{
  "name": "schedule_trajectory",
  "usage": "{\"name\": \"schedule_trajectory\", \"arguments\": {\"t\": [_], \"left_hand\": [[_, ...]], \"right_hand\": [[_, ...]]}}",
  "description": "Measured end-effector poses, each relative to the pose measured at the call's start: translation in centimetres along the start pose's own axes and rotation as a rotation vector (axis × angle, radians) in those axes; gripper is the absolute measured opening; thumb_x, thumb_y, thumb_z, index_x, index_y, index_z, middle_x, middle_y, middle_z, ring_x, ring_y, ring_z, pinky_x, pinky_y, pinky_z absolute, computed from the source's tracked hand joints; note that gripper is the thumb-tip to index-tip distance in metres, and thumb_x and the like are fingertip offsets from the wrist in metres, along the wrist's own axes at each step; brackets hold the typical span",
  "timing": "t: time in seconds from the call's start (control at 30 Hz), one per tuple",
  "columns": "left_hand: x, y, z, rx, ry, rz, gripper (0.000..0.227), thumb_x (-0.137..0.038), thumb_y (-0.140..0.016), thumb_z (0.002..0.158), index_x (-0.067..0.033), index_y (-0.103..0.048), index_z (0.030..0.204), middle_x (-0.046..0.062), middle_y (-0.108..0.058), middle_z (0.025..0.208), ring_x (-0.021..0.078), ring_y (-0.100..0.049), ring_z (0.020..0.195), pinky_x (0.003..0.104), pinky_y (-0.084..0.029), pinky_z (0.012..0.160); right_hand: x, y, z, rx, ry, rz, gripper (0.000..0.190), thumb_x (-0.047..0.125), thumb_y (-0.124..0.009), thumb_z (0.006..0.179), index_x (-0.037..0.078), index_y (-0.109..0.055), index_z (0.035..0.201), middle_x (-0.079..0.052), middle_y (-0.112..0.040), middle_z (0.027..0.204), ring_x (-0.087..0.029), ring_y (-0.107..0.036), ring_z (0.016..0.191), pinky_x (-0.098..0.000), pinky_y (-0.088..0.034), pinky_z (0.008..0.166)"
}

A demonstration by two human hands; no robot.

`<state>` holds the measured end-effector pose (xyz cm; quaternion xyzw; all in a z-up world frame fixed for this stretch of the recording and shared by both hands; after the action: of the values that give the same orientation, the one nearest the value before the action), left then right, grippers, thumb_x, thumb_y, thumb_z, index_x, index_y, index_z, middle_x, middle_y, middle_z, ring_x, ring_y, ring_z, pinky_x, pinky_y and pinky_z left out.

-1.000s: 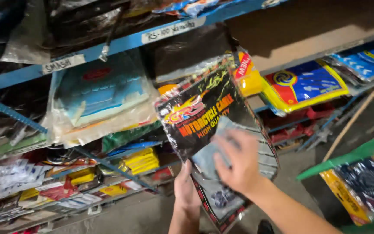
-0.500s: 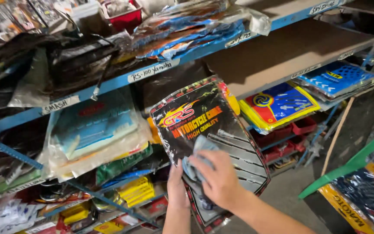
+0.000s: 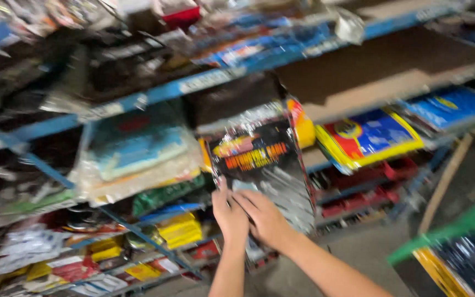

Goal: The person wipes the plastic packaging of a motorcycle cable product with a blue cloth. They repeatedly rub the surface of the package while holding it in front of a shelf filled with various automotive parts.

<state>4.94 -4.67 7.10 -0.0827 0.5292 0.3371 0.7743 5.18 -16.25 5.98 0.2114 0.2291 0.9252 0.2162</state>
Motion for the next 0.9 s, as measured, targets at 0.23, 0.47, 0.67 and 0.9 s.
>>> {"name": "schedule_trajectory", "arguments": {"t": [0.23,0.47,0.67,0.9], "left_hand": [[0.5,1.5,-0.5,0.021,0.135,-0.224,0.046,-0.004,-0.053,0.099,-0.0111,-0.058,0.144,0.017,-0.071,0.118,0.029,-0.063,0.124,0.042,-0.04,0.114],[-0.3,1.1,0.3,0.055,0.12,-0.283,0.041,-0.003,-0.053,0.099,-0.0063,-0.061,0.139,0.019,-0.062,0.142,0.0313,-0.047,0.14,0.045,-0.026,0.123],[-0.2,1.3,0.6,0.067,0.186,-0.288,0.045,-0.003,-0.054,0.1,-0.0117,-0.059,0.144,0.014,-0.072,0.118,0.0159,-0.058,0.123,0.042,-0.038,0.118],[-1.4,2.3,0.7,0.134,0.323,-0.285,0.046,-0.011,-0.051,0.103,-0.0206,-0.056,0.148,0.017,-0.06,0.142,0.0331,-0.037,0.149,0.046,-0.021,0.125]], "right_hand": [[-2.9,1.8,1.1,-0.064,-0.101,0.008,0.061,-0.005,-0.043,0.082,0.002,-0.061,0.14,-0.029,-0.057,0.139,-0.05,-0.048,0.134,-0.0566,-0.037,0.113],[-2.6,2.4,-0.1,-0.054,-0.158,-0.042,0.045,0.024,-0.043,0.103,0.01,-0.06,0.142,-0.023,-0.045,0.154,-0.047,-0.035,0.147,-0.0502,-0.031,0.121],[-2.5,0.0,2.0,-0.07,-0.226,-0.043,0.05,0.003,-0.054,0.096,0.008,-0.057,0.146,-0.029,-0.042,0.152,-0.049,-0.037,0.144,-0.0564,-0.033,0.12],[-5.6,2.9,3.7,-0.08,-0.187,-0.221,0.051,-0.006,-0.055,0.061,0.003,-0.067,0.11,-0.019,-0.063,0.115,-0.038,-0.057,0.09,-0.0473,-0.045,0.077]]}}
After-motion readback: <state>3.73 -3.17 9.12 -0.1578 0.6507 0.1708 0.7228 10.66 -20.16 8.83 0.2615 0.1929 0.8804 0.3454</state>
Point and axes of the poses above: each hand's wrist, its own z-axis towards the middle knuckle, its own y-axis out of the back of the hand, x = y × z, the point moved 2 cm from there along z, towards the middle knuckle
